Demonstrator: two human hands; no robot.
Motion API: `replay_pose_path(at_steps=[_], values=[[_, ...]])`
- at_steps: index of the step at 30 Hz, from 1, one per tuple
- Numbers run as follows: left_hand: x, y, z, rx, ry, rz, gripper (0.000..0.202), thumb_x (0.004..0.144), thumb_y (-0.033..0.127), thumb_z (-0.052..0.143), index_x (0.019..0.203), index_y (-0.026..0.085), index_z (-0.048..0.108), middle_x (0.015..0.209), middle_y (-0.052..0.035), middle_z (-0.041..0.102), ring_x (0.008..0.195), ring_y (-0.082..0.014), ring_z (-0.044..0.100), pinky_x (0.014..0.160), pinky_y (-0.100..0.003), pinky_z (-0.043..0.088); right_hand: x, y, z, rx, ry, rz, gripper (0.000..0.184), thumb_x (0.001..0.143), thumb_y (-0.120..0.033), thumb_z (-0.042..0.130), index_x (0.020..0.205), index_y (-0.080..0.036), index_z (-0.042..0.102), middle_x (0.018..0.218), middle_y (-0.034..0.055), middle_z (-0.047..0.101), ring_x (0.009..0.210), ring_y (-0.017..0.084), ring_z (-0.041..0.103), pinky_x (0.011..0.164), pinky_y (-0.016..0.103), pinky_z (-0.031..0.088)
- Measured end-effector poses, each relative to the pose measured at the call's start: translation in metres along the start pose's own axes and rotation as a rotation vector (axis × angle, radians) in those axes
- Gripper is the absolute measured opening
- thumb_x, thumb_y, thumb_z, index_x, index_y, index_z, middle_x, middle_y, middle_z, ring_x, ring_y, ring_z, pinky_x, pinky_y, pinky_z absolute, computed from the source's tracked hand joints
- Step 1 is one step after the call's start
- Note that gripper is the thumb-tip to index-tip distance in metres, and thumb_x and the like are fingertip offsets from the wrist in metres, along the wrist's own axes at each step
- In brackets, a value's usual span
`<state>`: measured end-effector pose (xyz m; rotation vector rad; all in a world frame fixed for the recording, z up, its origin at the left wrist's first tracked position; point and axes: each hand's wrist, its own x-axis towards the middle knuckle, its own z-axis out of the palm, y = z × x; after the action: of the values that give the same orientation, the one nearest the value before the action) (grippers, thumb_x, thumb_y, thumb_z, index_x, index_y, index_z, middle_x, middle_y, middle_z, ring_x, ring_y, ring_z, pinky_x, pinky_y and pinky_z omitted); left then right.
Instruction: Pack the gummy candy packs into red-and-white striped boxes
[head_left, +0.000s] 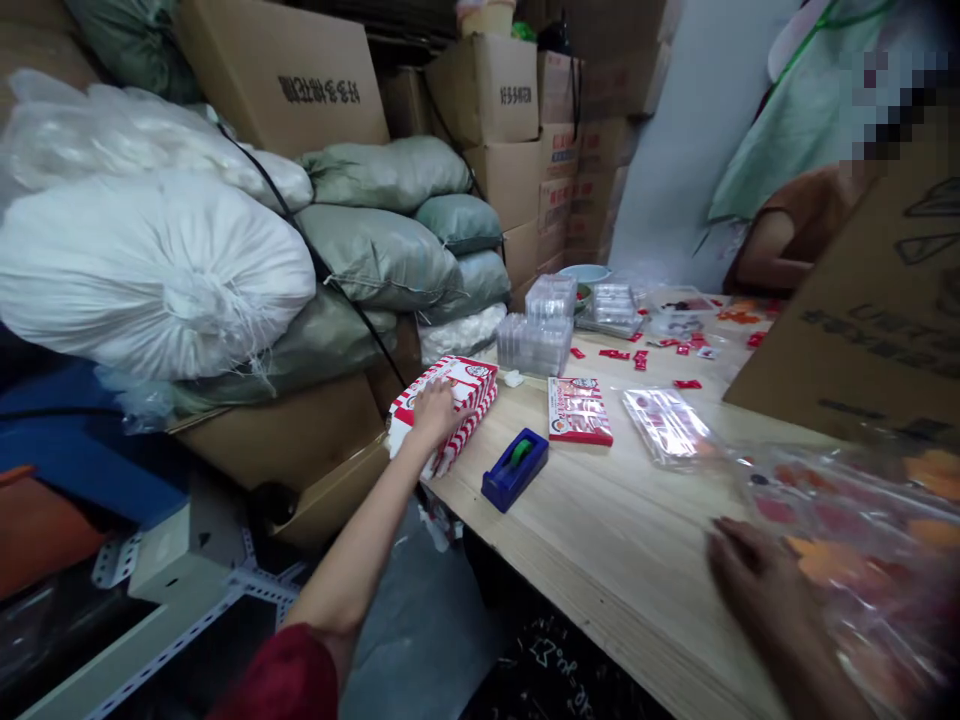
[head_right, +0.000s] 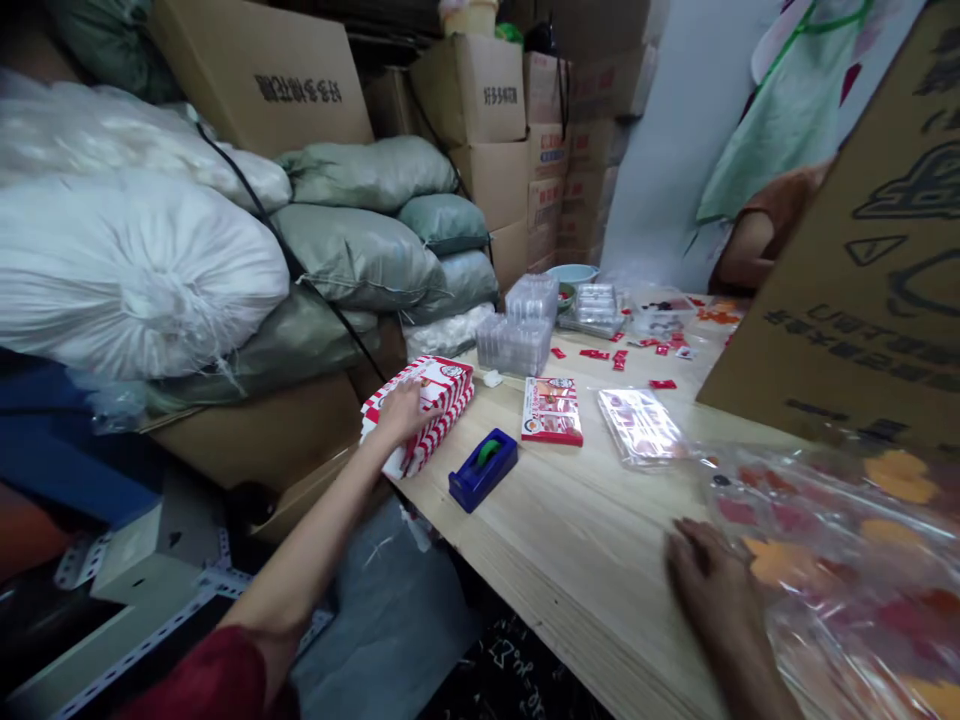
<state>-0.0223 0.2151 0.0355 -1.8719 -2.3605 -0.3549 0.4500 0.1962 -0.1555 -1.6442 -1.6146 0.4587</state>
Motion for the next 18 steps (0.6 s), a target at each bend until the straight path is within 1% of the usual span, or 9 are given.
replay_pose_path(at_steps=[2,4,6,9,11,12,14,15,18], values=[[0.009,-0.014,-0.004,0.043,-0.087,-0.029,0.053,0.090,0.051,0.069,0.118,0.006,0.071,0.125,-0.0300,0.069,0.120,-0.0428,0.065,0.101,-0.052,0.050,-0.003,-0.009,-0.010,0.066,-0.053,0.077,0.048,0.078,-0.060,0.061,0.104,-0.023,0.079,0.112,0.0191,0.078,0.109,0.043,0.071,0.091,0.056,0.057],[0.013,-0.013,-0.005,0.075,-0.139,-0.042,0.047,0.091,0.054,0.067,0.104,0.010,0.075,0.111,-0.0266,0.075,0.109,-0.0400,0.071,0.093,-0.046,0.054,-0.012,-0.023,-0.018,0.148,-0.100,0.103,0.048,0.077,-0.060,0.063,0.106,-0.025,0.080,0.112,0.0170,0.079,0.109,0.042,0.072,0.090,0.053,0.058],[0.014,-0.006,-0.009,0.098,-0.143,-0.052,0.041,0.094,0.050,0.063,0.099,0.012,0.076,0.107,-0.0246,0.077,0.106,-0.0381,0.072,0.091,-0.043,0.053,-0.027,-0.040,-0.023,0.220,-0.138,0.102,0.052,0.076,-0.063,0.065,0.109,-0.026,0.080,0.114,0.0130,0.080,0.112,0.042,0.071,0.096,0.056,0.057],[0.008,0.001,-0.035,0.132,-0.079,-0.094,0.037,0.103,0.035,0.048,0.110,0.011,0.074,0.108,-0.0246,0.076,0.107,-0.0378,0.072,0.091,-0.044,0.051,-0.054,-0.065,-0.029,0.316,-0.243,0.122,0.053,0.077,-0.067,0.064,0.111,-0.029,0.080,0.121,0.0090,0.078,0.118,0.041,0.070,0.103,0.056,0.055],[-0.006,0.003,-0.061,0.137,0.036,-0.125,0.042,0.106,0.029,0.035,0.127,0.012,0.068,0.112,-0.0240,0.076,0.107,-0.0380,0.071,0.090,-0.046,0.050,-0.072,-0.080,-0.032,0.356,-0.285,0.144,0.053,0.077,-0.070,0.065,0.108,-0.030,0.082,0.123,0.0086,0.078,0.120,0.041,0.069,0.109,0.058,0.051],[-0.018,0.006,-0.074,0.121,0.117,-0.124,0.045,0.107,0.029,0.031,0.134,0.015,0.064,0.114,-0.0222,0.076,0.106,-0.0369,0.072,0.090,-0.046,0.051,-0.080,-0.088,-0.033,0.375,-0.279,0.167,0.053,0.077,-0.071,0.065,0.106,-0.030,0.082,0.123,0.0088,0.078,0.121,0.042,0.068,0.112,0.060,0.048],[-0.053,0.019,-0.088,-0.037,0.361,-0.056,0.044,0.108,0.035,0.035,0.134,0.018,0.065,0.109,-0.0169,0.078,0.095,-0.0318,0.075,0.087,-0.042,0.054,-0.099,-0.106,-0.034,0.454,-0.233,0.231,0.053,0.076,-0.071,0.069,0.109,-0.031,0.081,0.124,0.0092,0.077,0.123,0.042,0.066,0.113,0.063,0.045],[-0.077,0.030,-0.088,-0.153,0.393,0.043,0.042,0.107,0.035,0.038,0.133,0.019,0.067,0.108,-0.0148,0.079,0.090,-0.0286,0.076,0.086,-0.039,0.055,-0.109,-0.117,-0.035,0.530,-0.209,0.262,0.054,0.076,-0.068,0.072,0.116,-0.032,0.078,0.128,0.0089,0.076,0.126,0.041,0.065,0.113,0.062,0.046],[-0.160,0.077,-0.062,-0.500,0.247,0.453,0.041,0.100,0.026,0.053,0.140,0.027,0.065,0.120,-0.0103,0.078,0.094,-0.0258,0.077,0.088,-0.037,0.060,-0.138,-0.157,-0.037,0.930,-0.195,0.273,0.080,0.077,-0.062,0.079,0.150,-0.041,0.051,0.151,0.0056,0.060,0.141,0.035,0.054,0.111,0.054,0.051]])
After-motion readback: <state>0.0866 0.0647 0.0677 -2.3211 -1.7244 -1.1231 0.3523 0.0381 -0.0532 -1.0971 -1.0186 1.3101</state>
